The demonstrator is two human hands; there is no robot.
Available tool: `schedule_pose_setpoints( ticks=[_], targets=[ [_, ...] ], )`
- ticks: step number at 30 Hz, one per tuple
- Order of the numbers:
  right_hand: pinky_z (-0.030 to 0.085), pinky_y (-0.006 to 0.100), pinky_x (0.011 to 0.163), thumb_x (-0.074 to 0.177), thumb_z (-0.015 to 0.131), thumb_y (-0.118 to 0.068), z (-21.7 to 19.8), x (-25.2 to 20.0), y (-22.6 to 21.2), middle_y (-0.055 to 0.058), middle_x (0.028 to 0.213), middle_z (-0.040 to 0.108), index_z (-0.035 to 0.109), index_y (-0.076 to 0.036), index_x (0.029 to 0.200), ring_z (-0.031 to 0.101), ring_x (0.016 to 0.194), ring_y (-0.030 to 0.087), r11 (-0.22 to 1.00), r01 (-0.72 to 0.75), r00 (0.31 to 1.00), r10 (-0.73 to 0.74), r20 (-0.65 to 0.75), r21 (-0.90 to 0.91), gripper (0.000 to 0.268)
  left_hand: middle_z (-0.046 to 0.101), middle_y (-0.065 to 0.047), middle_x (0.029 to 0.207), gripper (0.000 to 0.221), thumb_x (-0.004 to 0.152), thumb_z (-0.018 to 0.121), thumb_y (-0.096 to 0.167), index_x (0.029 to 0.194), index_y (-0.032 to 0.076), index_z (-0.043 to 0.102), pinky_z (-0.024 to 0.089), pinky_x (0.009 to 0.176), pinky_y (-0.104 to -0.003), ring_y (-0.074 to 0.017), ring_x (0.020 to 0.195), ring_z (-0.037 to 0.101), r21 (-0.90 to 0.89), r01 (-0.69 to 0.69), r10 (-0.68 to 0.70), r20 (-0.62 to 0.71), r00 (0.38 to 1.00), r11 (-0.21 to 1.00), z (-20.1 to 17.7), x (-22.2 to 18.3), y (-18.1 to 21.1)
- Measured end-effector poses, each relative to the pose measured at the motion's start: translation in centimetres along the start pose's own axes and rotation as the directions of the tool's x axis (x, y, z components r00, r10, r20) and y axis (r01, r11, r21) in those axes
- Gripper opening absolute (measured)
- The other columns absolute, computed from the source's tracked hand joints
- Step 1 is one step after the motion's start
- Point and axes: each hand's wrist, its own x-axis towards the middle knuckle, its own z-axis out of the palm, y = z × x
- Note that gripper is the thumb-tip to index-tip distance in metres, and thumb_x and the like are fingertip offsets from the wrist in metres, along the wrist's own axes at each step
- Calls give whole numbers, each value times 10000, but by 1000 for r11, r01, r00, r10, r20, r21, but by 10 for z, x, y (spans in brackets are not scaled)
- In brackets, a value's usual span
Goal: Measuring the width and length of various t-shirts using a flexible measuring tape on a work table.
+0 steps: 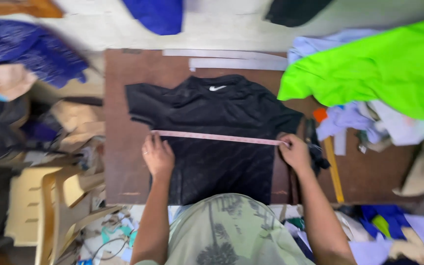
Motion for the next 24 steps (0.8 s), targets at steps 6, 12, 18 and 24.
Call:
schedule_pose_setpoints(
  ticks=[6,12,18,24],
  targets=[
    [564,450,756,813,799,-167,-1,-4,-6,126,838,713,774,-147,951,708,869,359,996,82,993,-79,-86,36,142,579,-196,1306,463,927,663,214,1344,13,653,488,928,-469,-392,1074,611,49,-48,51,-71,996,998,11,-6,-3],
    [537,430,723,822,792,-165,-5,3,-8,118,837,701,764,-132,946,688,821,328,995,40,997,-34,-70,90,131,578,-127,1331,461,974,600,283,1381,71,647,488,922,-427,-329,1090,600,98,-23,31,-85,996,995,22,-10,-9],
    [535,419,705,821,792,-137,-3,2,-11,108,807,683,759,-122,937,686,783,318,992,42,998,-35,-59,119,122,582,-133,1320,451,962,602,262,1366,70,652,499,902,-441,-349,1098,590,98,1,6,-72,997,995,25,-12,-10],
    [543,431,743,853,760,-125,-3,-4,-14,120,817,665,747,-129,958,682,819,346,993,79,995,-73,-69,88,106,584,-113,1286,452,909,664,246,1331,85,674,505,893,-445,-341,1089,594,55,40,-37,-59,998,998,30,-11,-17]
  ],
)
